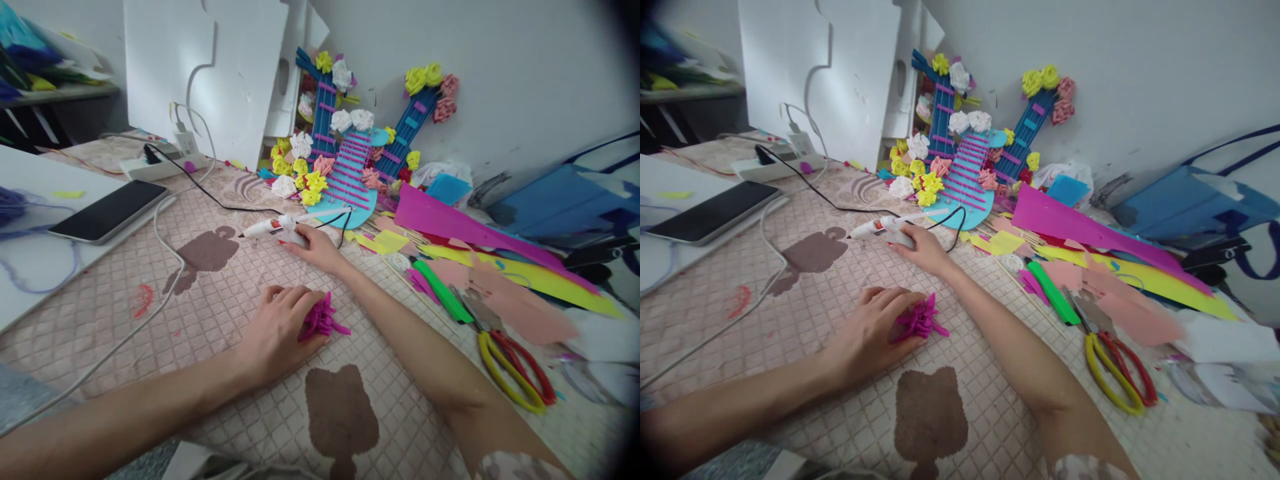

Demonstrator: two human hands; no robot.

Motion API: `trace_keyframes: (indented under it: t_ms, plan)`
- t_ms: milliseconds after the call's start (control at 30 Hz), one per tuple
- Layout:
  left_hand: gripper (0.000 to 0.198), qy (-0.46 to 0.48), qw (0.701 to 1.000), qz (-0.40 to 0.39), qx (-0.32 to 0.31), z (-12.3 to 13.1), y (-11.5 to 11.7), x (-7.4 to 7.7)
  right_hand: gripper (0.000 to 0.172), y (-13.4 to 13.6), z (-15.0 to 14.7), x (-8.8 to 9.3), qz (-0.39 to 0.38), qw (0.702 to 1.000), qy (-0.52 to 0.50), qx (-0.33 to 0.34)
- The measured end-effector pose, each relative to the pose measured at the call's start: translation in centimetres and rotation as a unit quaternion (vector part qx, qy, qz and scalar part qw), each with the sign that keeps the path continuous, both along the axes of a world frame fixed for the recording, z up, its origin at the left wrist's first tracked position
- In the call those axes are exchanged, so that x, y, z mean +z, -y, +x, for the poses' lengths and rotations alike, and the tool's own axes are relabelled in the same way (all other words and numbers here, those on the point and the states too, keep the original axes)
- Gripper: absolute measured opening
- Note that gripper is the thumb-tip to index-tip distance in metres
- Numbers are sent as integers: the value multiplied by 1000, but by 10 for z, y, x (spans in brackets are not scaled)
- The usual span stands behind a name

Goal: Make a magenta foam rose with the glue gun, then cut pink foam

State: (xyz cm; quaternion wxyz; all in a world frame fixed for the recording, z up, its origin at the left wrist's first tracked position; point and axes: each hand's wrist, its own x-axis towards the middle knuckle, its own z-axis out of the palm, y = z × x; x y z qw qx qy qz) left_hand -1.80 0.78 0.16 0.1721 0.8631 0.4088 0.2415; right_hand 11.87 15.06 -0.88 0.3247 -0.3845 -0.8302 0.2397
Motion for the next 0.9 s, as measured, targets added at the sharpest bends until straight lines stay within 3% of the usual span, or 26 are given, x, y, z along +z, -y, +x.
trace_keyframes:
  t_ms: [167,367,467,533,733,900]
  plan:
    - [40,39,999,32,8,-5,-3,5,20,2,-2,-2,-16,1000,-10,-23]
    - [15,183,976,11,122,-28,-30,2,30,4,-1,-9,-12,998,-48,-35]
    - [12,247,945,-56,207,-44,-51,0,33,6,-1,-9,-9,997,-70,-44]
    - [14,333,902,-113,250,-53,-64,-1,35,7,0,-9,-11,995,-84,-54]
    - [22,388,862,-79,317,-62,-84,-7,36,13,0,-5,-27,989,-128,-71]
    - [27,420,841,-58,335,-58,-90,-11,38,18,-2,-2,-42,984,-158,-67]
